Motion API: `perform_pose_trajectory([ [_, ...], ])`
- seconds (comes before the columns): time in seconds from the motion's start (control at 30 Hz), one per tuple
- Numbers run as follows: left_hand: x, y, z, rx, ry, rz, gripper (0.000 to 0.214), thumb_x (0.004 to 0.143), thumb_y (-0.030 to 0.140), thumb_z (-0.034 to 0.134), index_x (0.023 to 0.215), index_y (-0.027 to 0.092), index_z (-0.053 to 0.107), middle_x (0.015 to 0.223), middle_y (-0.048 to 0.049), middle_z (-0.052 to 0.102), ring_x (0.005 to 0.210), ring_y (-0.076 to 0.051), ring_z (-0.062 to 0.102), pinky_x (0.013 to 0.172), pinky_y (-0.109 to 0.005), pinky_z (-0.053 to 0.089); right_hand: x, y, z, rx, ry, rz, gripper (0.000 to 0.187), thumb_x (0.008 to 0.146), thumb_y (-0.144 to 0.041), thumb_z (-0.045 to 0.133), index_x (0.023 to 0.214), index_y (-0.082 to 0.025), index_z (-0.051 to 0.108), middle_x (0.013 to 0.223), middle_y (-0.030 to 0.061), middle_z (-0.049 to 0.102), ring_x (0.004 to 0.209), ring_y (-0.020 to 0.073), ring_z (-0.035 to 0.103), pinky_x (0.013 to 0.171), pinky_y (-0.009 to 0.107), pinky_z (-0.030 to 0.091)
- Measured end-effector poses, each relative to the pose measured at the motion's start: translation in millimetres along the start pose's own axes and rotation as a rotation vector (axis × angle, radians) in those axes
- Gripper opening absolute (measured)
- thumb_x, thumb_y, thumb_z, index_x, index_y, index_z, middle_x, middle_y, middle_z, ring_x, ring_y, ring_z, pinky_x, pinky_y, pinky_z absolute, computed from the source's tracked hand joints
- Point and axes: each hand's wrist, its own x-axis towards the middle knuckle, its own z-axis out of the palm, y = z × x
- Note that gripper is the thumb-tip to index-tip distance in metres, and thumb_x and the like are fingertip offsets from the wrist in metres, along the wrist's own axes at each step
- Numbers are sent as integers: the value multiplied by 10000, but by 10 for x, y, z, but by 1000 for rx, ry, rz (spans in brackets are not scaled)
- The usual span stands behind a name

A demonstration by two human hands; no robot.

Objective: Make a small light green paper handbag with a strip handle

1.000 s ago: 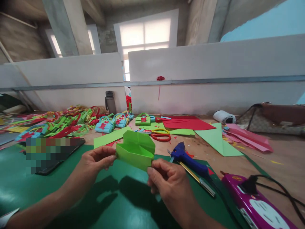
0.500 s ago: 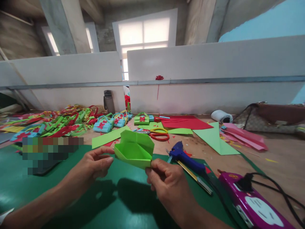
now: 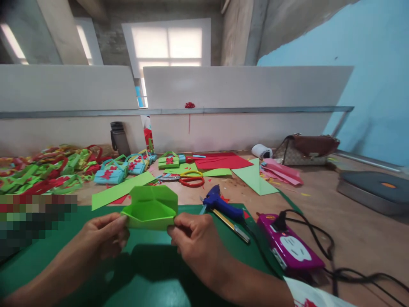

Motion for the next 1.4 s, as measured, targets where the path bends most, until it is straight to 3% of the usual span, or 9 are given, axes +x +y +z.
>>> perform_pose_trajectory([
  [0.23,-24,-21,-11,46,-1,22,402,718,495,660,584,155,491,453,51,487,407,-52,324,427,-187,216,-4,13,-15,29,9,1,230,795,-212,495,568,-184,478,549,-29,545,469,86,518,448,191,391],
  [0.47,-69,-12,6,166,-134,-33,373,752,476,635,631,136,540,476,16,574,354,-27,333,396,-171,195,24,-58,-59,101,33,47,238,822,-268,480,608,-174,526,540,-29,550,431,79,503,419,187,383],
  [0.63,-69,-4,12,161,-107,-2,355,761,462,623,646,129,575,588,-9,639,364,-33,426,412,-164,280,30,-43,-28,142,18,84,227,810,-280,498,614,-170,534,564,-15,589,433,84,530,432,193,411],
  [0.77,-56,-2,13,266,-69,30,377,766,464,588,589,132,573,541,-13,627,362,-51,458,411,-168,310,22,-26,-32,152,29,71,235,815,-290,516,608,-178,514,564,-11,597,453,92,547,457,202,442],
  [0.93,-21,-7,39,431,-16,58,267,686,342,617,515,142,568,476,-1,590,344,-69,447,383,-178,301,23,-16,-58,151,46,45,246,832,-299,504,616,-182,509,574,-9,596,468,97,553,480,213,458],
  [1.27,-34,32,8,457,39,127,318,693,392,628,497,167,516,456,28,537,388,-75,411,420,-185,295,23,-28,-73,108,-26,103,316,852,-336,476,574,-191,439,480,-32,539,379,73,471,392,183,359],
  [1.4,74,80,18,449,-26,138,329,677,437,627,510,177,513,456,29,519,437,-97,431,467,-201,339,107,-23,-133,74,-15,83,322,867,-312,442,569,-190,437,465,-42,515,379,64,454,393,171,350],
])
